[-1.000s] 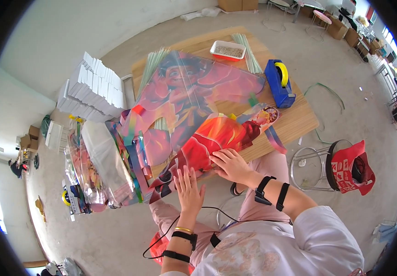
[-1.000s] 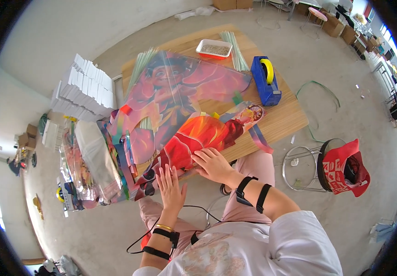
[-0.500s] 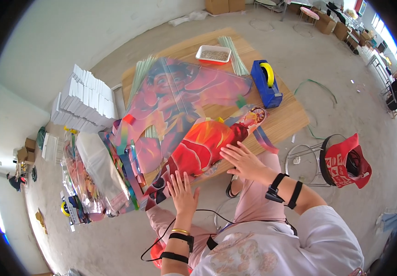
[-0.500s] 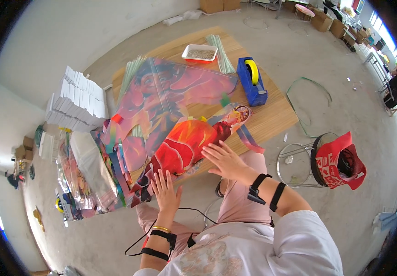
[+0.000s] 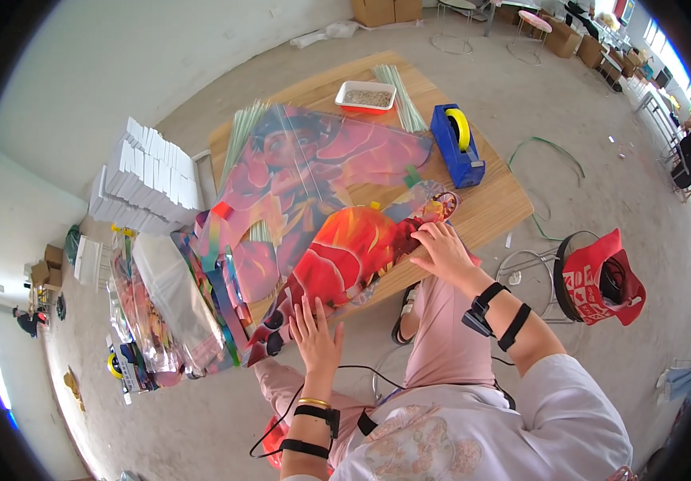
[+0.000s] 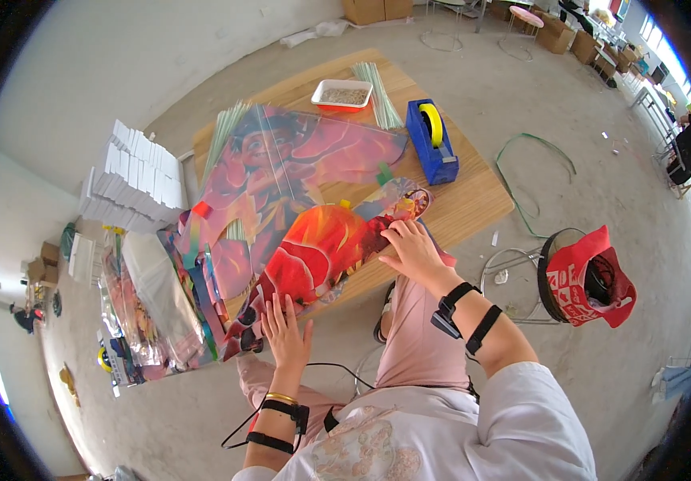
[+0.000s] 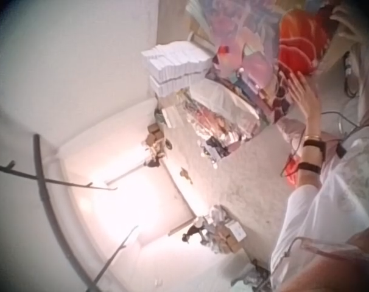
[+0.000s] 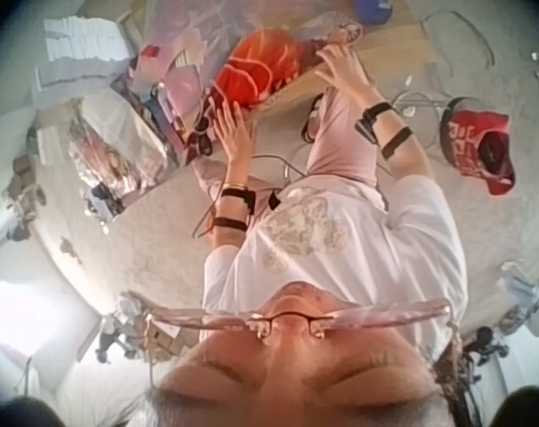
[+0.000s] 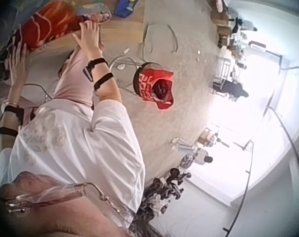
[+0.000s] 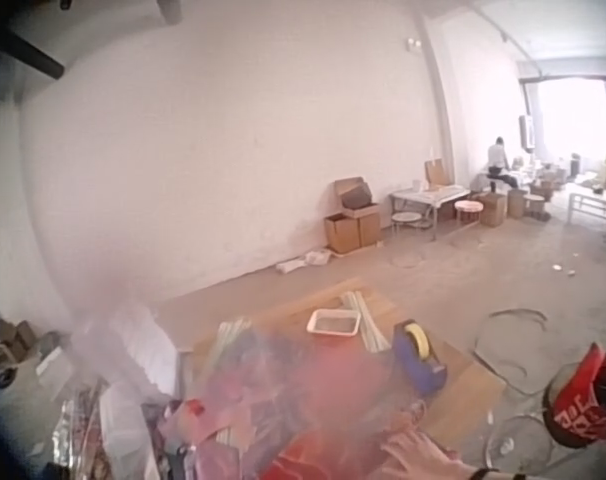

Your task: The recorder is assembling colorful kites by attaching long plastic ribbons to the kite body using adhesive tape.

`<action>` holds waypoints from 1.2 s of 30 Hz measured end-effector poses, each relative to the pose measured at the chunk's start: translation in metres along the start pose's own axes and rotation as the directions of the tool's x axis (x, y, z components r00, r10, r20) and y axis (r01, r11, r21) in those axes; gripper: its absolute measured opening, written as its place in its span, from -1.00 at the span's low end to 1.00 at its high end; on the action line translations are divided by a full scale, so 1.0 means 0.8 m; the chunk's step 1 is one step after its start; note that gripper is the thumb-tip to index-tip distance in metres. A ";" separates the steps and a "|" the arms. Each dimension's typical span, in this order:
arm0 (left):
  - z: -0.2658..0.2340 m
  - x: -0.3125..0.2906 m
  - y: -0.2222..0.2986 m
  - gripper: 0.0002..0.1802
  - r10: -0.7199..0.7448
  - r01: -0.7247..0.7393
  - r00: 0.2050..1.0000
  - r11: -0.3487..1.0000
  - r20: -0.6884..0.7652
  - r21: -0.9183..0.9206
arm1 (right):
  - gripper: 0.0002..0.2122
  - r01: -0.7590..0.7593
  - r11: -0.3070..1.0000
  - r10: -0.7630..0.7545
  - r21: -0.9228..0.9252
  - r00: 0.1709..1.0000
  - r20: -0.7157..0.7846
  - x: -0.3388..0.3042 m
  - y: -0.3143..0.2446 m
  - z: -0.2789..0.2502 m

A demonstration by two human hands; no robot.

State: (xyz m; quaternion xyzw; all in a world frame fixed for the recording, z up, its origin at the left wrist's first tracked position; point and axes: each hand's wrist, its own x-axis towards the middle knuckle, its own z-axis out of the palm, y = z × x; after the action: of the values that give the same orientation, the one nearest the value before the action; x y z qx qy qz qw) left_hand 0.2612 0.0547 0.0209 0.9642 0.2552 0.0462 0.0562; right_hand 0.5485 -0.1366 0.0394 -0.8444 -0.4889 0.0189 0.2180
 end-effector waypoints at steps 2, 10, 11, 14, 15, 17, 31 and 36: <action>0.000 -0.001 0.000 -0.15 -0.012 0.012 1.000 1.000 -0.003 0.006 | -0.54 -0.013 1.000 0.013 0.004 1.000 -0.017 0.006 -0.003 0.001; 0.008 0.001 -0.001 -0.16 -0.029 0.029 1.000 0.999 0.001 0.021 | -0.57 0.139 0.979 -0.145 0.146 0.989 0.030 0.028 -0.018 0.010; 0.009 0.001 -0.002 -0.16 -0.032 0.032 0.999 0.999 0.001 0.021 | -0.57 0.142 0.979 -0.148 0.147 0.989 0.031 0.027 -0.023 0.012; 0.010 0.000 -0.003 -0.15 -0.036 0.037 0.999 0.998 -0.008 0.047 | -0.57 0.207 0.974 -0.211 0.091 0.976 0.043 0.022 -0.036 0.016; 0.008 0.000 -0.001 -0.15 -0.037 0.036 0.999 0.998 0.007 0.048 | -0.57 0.213 0.973 -0.218 0.093 0.975 0.045 0.021 -0.036 0.018; 0.002 0.002 0.002 -0.16 -0.046 0.045 0.999 0.998 0.020 0.049 | -0.55 0.216 0.974 -0.218 0.060 0.976 0.015 0.018 -0.037 0.021; 0.023 0.063 0.015 -0.15 0.045 -0.045 0.999 0.999 -0.012 -0.013 | -0.56 0.167 0.986 -0.166 0.005 0.978 0.128 0.027 -0.058 0.012; 0.020 0.066 0.016 -0.14 0.061 -0.062 0.997 0.997 -0.039 -0.034 | -0.56 0.412 0.892 -0.433 0.188 0.897 0.088 0.064 -0.132 0.064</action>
State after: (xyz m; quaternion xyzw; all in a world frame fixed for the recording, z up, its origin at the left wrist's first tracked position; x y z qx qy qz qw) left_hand 0.3153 0.0683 0.0104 0.9694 0.2255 0.0709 0.0668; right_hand 0.4767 -0.0307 0.0435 -0.6939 -0.6706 0.0654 0.2542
